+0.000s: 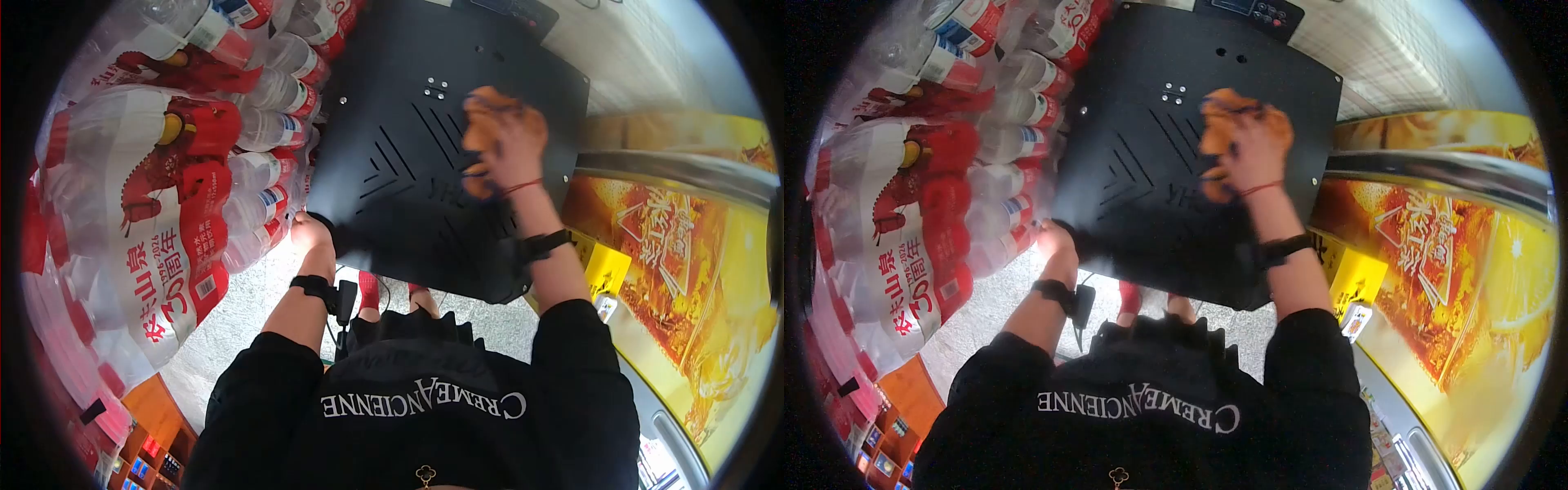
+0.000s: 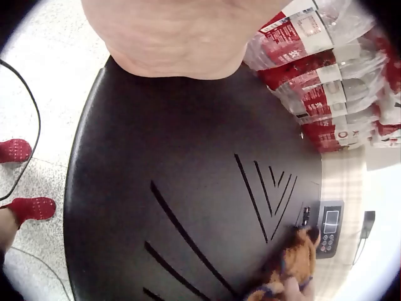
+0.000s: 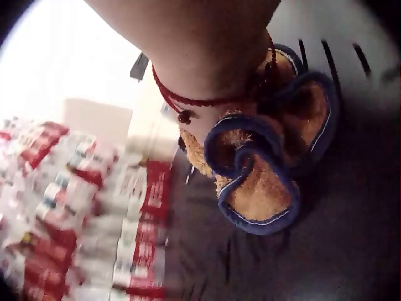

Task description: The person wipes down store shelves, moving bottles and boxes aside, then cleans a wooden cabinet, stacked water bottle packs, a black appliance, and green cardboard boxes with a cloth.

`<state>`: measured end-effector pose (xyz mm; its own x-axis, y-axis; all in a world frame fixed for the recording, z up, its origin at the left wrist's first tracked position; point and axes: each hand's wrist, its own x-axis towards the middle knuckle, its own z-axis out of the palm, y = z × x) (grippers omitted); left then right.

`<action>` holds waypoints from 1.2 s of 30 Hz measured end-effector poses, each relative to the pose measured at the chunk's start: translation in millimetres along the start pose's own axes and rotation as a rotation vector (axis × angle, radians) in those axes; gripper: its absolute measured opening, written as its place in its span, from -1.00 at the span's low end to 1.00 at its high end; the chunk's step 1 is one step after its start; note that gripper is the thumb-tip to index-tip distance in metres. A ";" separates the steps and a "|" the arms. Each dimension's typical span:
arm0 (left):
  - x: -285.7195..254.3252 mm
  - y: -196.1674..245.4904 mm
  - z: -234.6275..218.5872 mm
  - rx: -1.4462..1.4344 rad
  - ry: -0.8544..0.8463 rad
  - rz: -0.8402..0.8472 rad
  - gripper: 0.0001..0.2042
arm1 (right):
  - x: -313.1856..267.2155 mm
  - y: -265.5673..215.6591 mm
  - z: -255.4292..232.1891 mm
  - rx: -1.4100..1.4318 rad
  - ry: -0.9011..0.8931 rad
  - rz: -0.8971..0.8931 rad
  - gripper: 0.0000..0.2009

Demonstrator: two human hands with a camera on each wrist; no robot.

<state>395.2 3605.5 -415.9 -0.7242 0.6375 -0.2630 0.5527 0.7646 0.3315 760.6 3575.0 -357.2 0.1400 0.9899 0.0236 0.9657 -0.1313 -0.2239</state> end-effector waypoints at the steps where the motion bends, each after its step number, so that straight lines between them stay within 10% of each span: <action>1: 1.7 -2.4 2.6 -0.006 0.006 -0.008 -0.51 | 6.9 32.9 5.0 0.001 0.095 -0.015 -0.48; 6: 8.8 -11.1 6.8 -0.020 -0.061 0.031 -0.51 | 53.3 110.6 17.7 -0.110 0.130 0.229 -0.41; 8: 9.4 -8.3 5.3 0.037 -0.085 0.022 -0.50 | 68.6 113.4 27.2 -0.213 0.250 0.536 -0.43; 11: 8.5 -6.8 4.4 0.037 -0.100 -0.008 -0.49 | 85.3 61.5 28.0 -0.060 0.220 0.540 -0.48; 20: 12.1 -13.0 10.3 -0.032 -0.107 -0.027 -0.50 | 59.2 -89.3 22.7 0.050 0.192 -0.330 -0.60; 25: 11.8 -12.0 9.5 0.000 -0.091 -0.074 -0.51 | 73.6 6.8 2.2 0.006 -0.007 -0.026 -0.62; 31: 8.3 -8.1 7.1 0.051 -0.061 0.035 -0.53 | 92.7 183.3 22.6 -0.076 0.315 0.655 -0.38; 33: 7.5 -10.5 8.0 0.035 -0.049 0.063 -0.53 | 109.0 191.6 45.6 -0.165 0.269 0.598 -0.41; 36: 11.6 -9.6 8.5 0.021 -0.155 0.005 -0.52 | 140.5 73.5 42.4 -0.154 0.239 0.357 -0.52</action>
<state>385.0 3606.3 -429.8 -0.6502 0.6467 -0.3988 0.5654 0.7625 0.3146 841.9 3706.7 -411.6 0.4995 0.8430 0.1996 0.8663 -0.4868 -0.1119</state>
